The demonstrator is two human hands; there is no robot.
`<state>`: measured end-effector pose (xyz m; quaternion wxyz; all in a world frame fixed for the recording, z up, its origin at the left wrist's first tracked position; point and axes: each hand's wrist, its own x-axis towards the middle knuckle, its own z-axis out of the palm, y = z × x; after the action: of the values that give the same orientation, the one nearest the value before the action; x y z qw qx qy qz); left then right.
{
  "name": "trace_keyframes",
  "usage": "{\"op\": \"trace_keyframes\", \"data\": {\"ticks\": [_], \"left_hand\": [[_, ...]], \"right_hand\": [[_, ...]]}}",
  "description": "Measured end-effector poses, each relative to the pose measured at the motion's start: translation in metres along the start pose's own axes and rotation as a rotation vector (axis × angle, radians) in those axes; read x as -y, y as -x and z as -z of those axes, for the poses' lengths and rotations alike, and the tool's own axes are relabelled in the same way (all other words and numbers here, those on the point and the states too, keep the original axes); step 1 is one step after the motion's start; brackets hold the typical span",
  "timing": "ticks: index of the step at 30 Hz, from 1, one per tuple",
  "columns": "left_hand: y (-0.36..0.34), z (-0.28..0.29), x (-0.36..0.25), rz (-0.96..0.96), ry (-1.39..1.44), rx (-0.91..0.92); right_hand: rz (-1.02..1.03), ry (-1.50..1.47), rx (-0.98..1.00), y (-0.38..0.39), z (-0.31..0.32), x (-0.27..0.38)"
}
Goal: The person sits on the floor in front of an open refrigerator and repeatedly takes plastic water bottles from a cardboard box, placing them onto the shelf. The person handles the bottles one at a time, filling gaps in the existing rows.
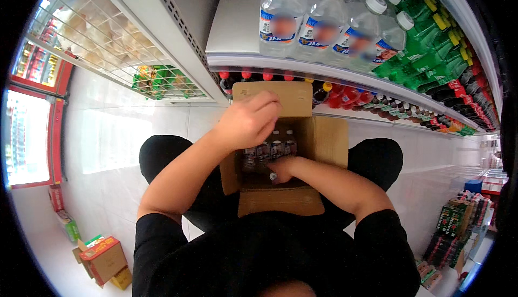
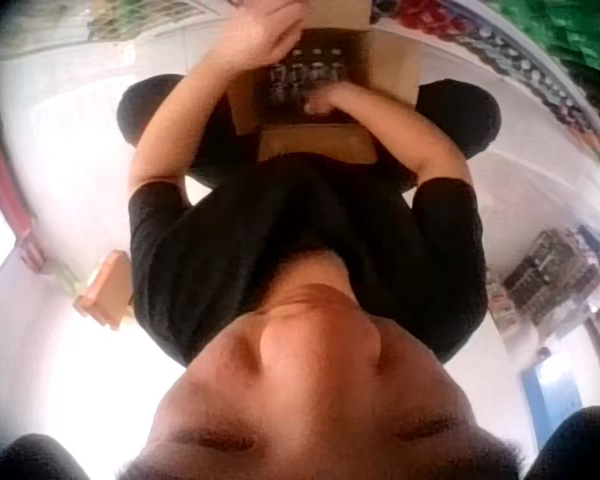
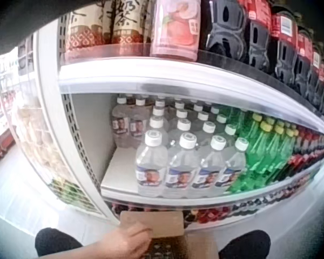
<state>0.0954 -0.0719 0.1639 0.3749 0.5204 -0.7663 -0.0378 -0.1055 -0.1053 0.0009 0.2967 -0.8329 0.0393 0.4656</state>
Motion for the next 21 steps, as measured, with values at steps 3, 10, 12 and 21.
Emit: {"op": "trace_keyframes", "data": {"ticks": [3,10,12,21], "left_hand": [[-0.004,-0.009,-0.001,-0.038,-0.009,0.076],[0.005,-0.016,0.002,-0.021,-0.012,0.144],[0.007,-0.017,0.001,0.001,-0.003,0.194],[0.020,-0.034,0.009,0.078,0.028,0.451]], "right_hand": [[0.142,0.001,-0.154,-0.026,-0.018,-0.017],[0.177,0.102,-0.016,-0.048,-0.018,-0.009],[0.188,0.072,-0.022,-0.048,-0.019,-0.012],[0.229,-0.165,-0.207,-0.014,0.031,-0.041]]}}
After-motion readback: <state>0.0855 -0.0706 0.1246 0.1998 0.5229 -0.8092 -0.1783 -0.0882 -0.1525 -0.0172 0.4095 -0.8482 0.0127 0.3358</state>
